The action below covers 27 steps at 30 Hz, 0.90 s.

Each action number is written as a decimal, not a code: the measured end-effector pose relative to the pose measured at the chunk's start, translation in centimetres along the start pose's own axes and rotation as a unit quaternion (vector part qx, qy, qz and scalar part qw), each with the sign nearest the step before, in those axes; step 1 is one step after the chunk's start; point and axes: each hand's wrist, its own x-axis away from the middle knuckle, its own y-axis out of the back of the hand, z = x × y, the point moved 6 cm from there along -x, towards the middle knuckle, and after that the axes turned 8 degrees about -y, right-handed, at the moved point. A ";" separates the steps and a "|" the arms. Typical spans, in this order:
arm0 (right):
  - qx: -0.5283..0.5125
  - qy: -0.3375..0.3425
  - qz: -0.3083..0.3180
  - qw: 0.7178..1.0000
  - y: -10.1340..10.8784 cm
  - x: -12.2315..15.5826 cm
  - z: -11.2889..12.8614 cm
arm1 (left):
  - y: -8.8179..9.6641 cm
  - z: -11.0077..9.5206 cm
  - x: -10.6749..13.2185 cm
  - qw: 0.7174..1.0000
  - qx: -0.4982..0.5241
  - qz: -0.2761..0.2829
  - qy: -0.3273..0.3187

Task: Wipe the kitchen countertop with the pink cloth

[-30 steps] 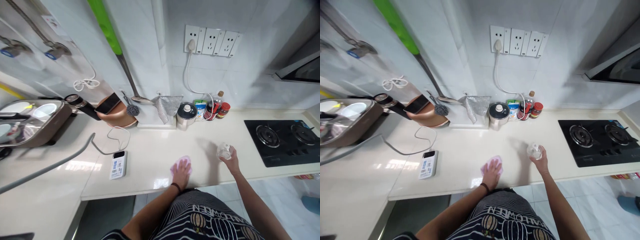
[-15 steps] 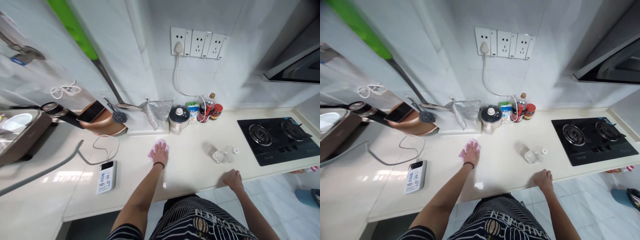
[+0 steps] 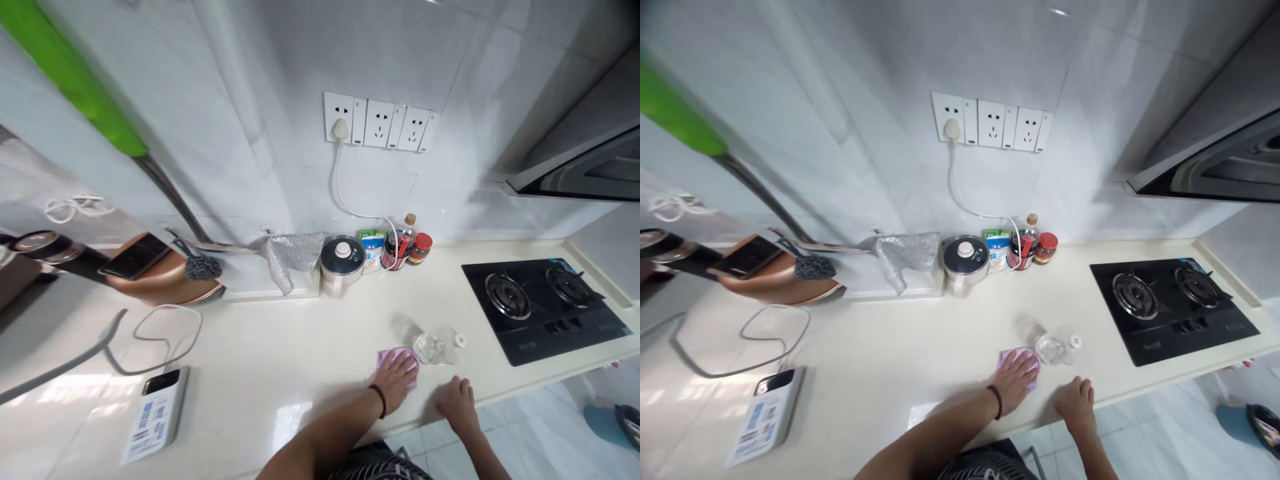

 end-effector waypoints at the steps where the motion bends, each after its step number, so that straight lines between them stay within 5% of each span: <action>1: -0.002 0.002 -0.002 1.000 -0.1 0.1 -0.1 | 0.2 0.4 -0.9 1.000 -0.005 0.000 -0.010; 11: -0.018 -0.053 0.048 0.997 -3.6 -1.3 -2.1 | 11.3 17.0 -10.4 0.984 -0.009 -0.034 0.177; 15: -0.023 -0.060 0.065 0.996 -4.3 -1.4 -2.4 | 13.6 21.1 -13.6 0.971 -0.010 -0.056 0.231; 19: -0.017 -0.054 0.044 0.997 -4.1 -1.0 -2.0 | 12.6 19.7 -14.9 0.970 -0.011 -0.059 0.236; 23: 0.002 -0.070 0.013 0.997 -3.4 -0.6 -1.7 | 9.5 14.2 -14.5 0.984 -0.002 -0.035 0.172; 27: -0.011 -0.048 -0.012 0.999 -2.3 -0.2 -1.2 | 6.2 9.2 -11.7 0.994 -0.004 -0.018 0.111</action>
